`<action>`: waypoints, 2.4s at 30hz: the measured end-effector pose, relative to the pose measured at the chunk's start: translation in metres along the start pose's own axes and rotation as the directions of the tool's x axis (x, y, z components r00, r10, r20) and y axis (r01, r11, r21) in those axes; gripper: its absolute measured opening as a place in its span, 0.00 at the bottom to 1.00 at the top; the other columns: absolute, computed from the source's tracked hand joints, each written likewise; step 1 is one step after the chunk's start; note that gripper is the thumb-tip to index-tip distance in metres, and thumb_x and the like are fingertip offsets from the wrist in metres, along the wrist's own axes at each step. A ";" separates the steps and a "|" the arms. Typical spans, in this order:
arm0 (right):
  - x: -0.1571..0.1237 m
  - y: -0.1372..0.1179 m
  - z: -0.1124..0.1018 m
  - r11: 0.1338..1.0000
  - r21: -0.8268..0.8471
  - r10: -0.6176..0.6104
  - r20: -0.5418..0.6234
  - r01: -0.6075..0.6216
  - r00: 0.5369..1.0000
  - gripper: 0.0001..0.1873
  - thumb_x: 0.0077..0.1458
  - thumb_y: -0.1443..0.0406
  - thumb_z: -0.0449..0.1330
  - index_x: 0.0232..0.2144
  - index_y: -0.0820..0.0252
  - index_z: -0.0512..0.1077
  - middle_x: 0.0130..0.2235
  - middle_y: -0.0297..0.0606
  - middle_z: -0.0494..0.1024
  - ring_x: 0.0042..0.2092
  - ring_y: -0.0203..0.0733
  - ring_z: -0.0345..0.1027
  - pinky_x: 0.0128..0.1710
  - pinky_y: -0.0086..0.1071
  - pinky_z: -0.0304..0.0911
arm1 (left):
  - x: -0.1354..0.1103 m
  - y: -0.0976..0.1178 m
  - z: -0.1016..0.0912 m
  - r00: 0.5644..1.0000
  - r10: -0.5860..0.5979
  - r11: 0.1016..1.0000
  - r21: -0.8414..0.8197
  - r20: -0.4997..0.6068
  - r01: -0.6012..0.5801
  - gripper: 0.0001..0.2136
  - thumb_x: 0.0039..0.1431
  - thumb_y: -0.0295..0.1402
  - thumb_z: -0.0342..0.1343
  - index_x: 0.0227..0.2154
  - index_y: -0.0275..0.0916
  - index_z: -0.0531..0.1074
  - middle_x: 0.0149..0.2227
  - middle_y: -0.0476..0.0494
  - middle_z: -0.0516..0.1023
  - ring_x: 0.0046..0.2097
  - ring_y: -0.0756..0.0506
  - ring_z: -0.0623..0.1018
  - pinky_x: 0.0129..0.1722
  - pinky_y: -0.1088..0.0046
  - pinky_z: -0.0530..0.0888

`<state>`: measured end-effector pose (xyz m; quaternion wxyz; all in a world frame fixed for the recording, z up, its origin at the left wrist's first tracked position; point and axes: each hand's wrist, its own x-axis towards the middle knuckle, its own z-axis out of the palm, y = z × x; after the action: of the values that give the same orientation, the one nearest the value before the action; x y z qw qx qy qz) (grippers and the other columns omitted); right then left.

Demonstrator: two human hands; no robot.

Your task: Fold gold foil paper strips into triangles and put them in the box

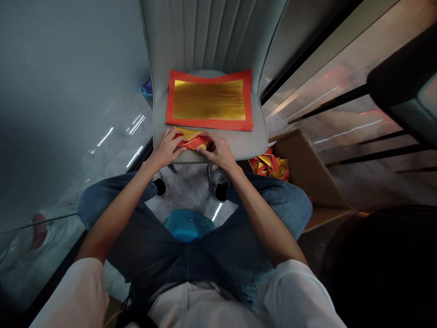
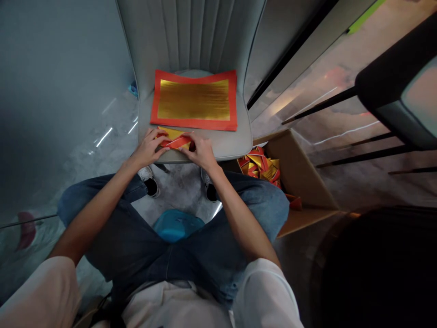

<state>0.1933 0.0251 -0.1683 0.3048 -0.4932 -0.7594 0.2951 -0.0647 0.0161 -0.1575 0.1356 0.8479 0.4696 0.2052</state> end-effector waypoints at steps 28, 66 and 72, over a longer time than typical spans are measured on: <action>0.003 0.002 0.017 0.996 0.003 0.086 -0.222 -0.087 0.971 0.30 0.61 0.43 0.68 0.55 0.57 0.72 0.49 0.50 0.82 0.45 0.56 0.77 0.48 0.49 0.74 | 0.002 0.008 0.010 0.994 0.003 0.999 -0.053 -0.113 -0.009 0.25 0.70 0.56 0.58 0.57 0.42 0.76 0.53 0.34 0.75 0.57 0.31 0.73 0.61 0.47 0.73; 0.000 -0.014 -0.005 0.979 0.121 -0.141 -0.183 0.164 0.973 0.16 0.71 0.53 0.59 0.55 0.51 0.73 0.54 0.48 0.82 0.56 0.58 0.75 0.56 0.56 0.71 | 0.006 0.009 0.003 0.944 -0.223 0.841 -0.537 -0.242 0.061 0.24 0.68 0.58 0.61 0.53 0.44 0.74 0.48 0.39 0.84 0.51 0.38 0.85 0.49 0.57 0.85; 0.003 -0.004 -0.010 0.976 0.094 -0.173 -0.201 0.195 0.964 0.16 0.63 0.69 0.56 0.51 0.50 0.72 0.53 0.44 0.84 0.62 0.57 0.73 0.61 0.59 0.68 | 0.002 0.009 -0.012 0.934 -0.106 0.949 -0.316 -0.341 -0.007 0.10 0.70 0.45 0.62 0.39 0.46 0.81 0.60 0.39 0.78 0.63 0.36 0.78 0.63 0.48 0.78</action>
<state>0.1974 0.0274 -0.1587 0.4300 -0.4287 -0.7511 0.2590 -0.0626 0.0139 -0.1430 0.1865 0.7527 0.4693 0.4224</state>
